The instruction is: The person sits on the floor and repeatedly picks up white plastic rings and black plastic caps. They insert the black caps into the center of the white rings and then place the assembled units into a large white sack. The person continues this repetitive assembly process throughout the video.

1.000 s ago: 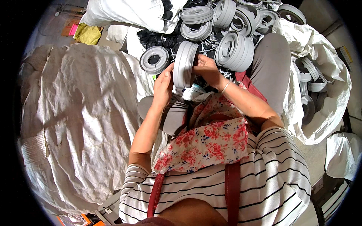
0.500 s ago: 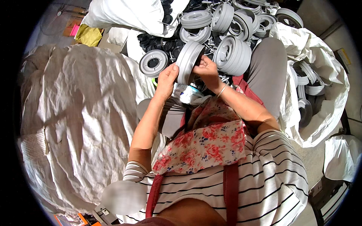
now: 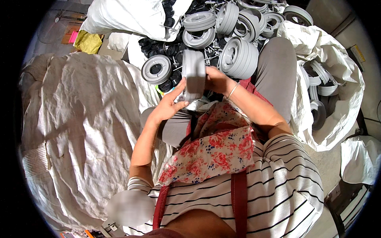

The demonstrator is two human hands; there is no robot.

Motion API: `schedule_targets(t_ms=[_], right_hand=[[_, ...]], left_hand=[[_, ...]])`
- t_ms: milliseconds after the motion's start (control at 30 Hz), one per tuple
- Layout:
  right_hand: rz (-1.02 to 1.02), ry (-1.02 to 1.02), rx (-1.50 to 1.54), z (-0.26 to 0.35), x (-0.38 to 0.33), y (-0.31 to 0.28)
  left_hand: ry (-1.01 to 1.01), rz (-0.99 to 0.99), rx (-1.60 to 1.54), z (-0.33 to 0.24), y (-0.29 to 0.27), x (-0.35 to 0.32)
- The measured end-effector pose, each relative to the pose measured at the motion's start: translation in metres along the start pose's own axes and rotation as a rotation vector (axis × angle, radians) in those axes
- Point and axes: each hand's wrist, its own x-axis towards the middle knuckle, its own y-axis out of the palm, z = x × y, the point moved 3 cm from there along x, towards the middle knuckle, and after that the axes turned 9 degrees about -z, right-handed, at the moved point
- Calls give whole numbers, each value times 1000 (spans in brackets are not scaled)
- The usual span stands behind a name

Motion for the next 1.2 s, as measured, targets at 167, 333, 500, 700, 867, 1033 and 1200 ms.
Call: schedule_targets(t_ms=[167, 333, 500, 700, 867, 1033, 1200], right_hand=[[-78, -372, -563, -1, 5, 2], [-135, 35, -94, -8, 10, -2], [-166, -116, -420, -4, 9, 7], [-228, 140, -361, 0, 11, 9], [-702, -975, -2282, 112, 9, 12], [-481, 92, -2456, 164, 6, -58], [-292, 15, -2407, 130, 11, 11]], left_hand=[[-129, -203, -787, 8, -1, 0], [-123, -134, -207, 3, 8, -8], [-98, -260, -687, 8, 6, -11], [85, -312, 123, -9, 3, -12], [97, -559, 418, 19, -49, 1], [38, -218, 208, 7, -16, 28], [480, -194, 280, -10, 30, 41]])
